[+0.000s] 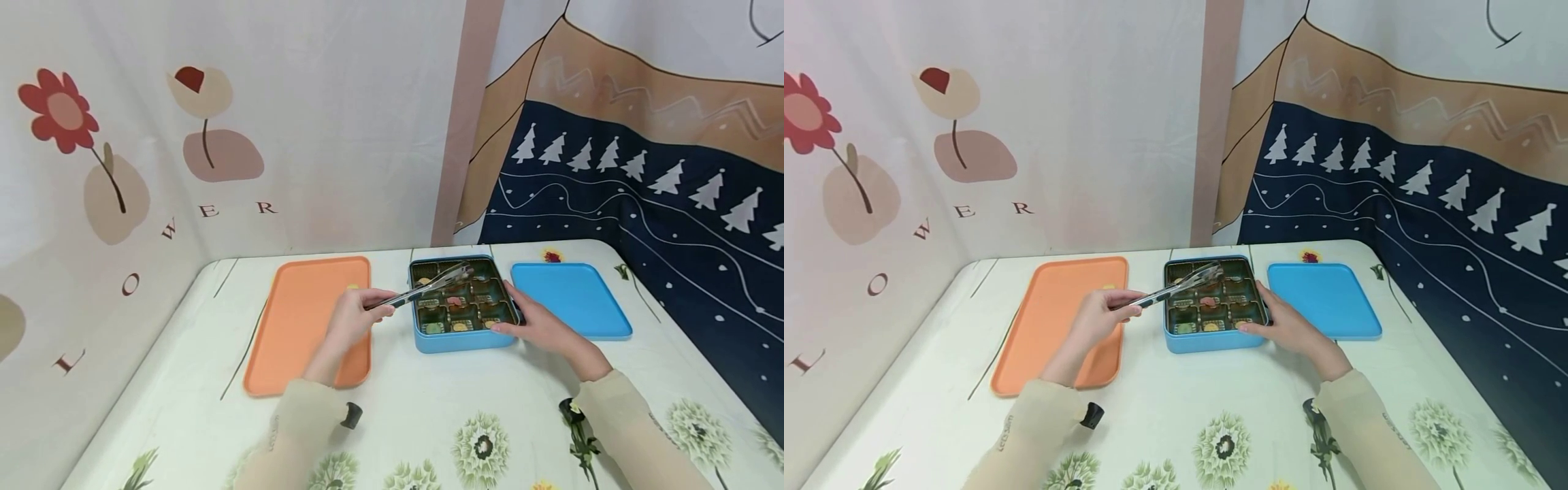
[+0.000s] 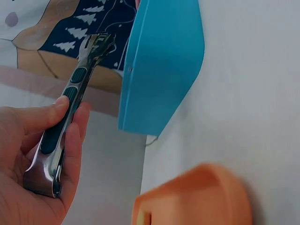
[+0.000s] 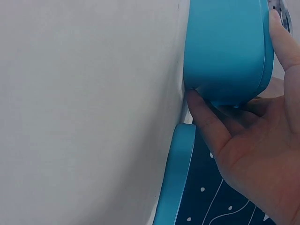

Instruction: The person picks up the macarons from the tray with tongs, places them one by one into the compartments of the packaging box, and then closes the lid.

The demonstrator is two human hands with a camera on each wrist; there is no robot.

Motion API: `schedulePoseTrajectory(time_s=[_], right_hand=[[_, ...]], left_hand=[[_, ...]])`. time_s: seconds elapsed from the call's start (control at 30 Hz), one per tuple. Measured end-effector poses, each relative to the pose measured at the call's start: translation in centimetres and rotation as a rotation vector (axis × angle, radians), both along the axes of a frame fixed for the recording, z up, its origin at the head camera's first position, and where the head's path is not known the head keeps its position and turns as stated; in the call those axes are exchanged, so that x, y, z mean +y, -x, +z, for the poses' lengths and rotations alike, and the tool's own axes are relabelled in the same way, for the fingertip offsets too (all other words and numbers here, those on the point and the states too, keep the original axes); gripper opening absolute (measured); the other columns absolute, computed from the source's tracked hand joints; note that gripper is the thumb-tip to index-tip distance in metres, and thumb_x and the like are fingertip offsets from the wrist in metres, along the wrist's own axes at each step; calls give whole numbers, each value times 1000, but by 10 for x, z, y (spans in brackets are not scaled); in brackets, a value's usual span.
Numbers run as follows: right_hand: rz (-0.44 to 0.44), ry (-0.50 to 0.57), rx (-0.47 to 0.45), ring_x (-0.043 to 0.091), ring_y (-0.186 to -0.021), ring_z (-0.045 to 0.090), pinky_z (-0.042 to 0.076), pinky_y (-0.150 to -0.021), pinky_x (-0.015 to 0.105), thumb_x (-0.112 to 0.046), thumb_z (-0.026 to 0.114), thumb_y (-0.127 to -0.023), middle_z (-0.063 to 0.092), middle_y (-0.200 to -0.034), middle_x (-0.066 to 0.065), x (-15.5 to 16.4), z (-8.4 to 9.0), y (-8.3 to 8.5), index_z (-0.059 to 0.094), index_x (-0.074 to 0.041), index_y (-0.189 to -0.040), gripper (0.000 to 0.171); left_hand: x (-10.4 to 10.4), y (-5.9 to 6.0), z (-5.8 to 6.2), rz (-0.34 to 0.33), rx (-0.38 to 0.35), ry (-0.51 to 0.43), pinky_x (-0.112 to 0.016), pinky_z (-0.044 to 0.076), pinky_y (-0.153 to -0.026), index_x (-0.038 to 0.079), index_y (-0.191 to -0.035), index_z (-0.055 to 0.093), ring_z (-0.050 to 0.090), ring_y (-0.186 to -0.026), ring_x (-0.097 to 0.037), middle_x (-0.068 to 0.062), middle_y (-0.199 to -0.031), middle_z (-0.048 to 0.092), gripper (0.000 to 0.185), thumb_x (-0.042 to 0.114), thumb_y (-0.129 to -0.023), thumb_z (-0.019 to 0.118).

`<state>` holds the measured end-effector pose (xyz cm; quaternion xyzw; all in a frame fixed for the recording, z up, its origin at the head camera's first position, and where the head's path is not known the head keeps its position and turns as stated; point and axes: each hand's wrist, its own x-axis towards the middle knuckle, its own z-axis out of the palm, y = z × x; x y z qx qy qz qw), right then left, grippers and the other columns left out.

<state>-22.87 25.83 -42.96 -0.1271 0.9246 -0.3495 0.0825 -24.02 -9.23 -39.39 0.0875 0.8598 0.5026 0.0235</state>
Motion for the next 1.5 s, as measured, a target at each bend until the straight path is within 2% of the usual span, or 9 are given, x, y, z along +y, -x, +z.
schedulePoseTrajectory(time_s=[0.27, 0.43, 0.6, 1.0, 1.5], right_hand=[[-2, -7, -2, 55, -148, 11, 21, -111, 73, -43, 68, -92, 6, -164, 30, -1, 1, 0, 5, -1, -160, 102], [1, -7, -3, 56, -147, 11, 20, -111, 73, -45, 68, -92, 6, -164, 31, -1, 2, 0, 5, -1, -160, 103], [5, -6, -3, 56, -148, 11, 20, -111, 73, -45, 68, -92, 6, -164, 31, -1, 2, 0, 4, -2, -160, 103], [2, -3, -13, 56, -148, 10, 20, -111, 73, -45, 68, -92, 5, -164, 30, -1, 3, -1, 4, -3, -160, 103], [10, 0, -17, 56, -148, 10, 19, -111, 73, -45, 67, -93, 4, -164, 31, -1, 3, -2, 3, -3, -160, 102]], left_hand=[[20, 3, -4, -38, -34, 11, -32, 57, -76, 15, -115, 76, 73, -92, -31, -8, -97, 78, 24, 13, -91, 72], [29, 6, -7, -64, -16, 25, -28, 55, -71, 15, -114, 77, 73, -90, -29, -8, -99, 78, 22, 14, -92, 72], [35, 8, -10, -61, -26, 41, -25, 51, -68, 16, -112, 77, 72, -85, -27, -6, -98, 78, 21, 15, -92, 72], [40, 9, -11, -56, -13, 102, -24, 49, -66, 17, -114, 76, 67, -76, -13, -5, -102, 78, 23, 17, -91, 73], [40, 8, -12, -52, -35, 100, -24, 48, -66, 17, -115, 76, 67, -78, -13, -4, -101, 77, 23, 17, -92, 72]])
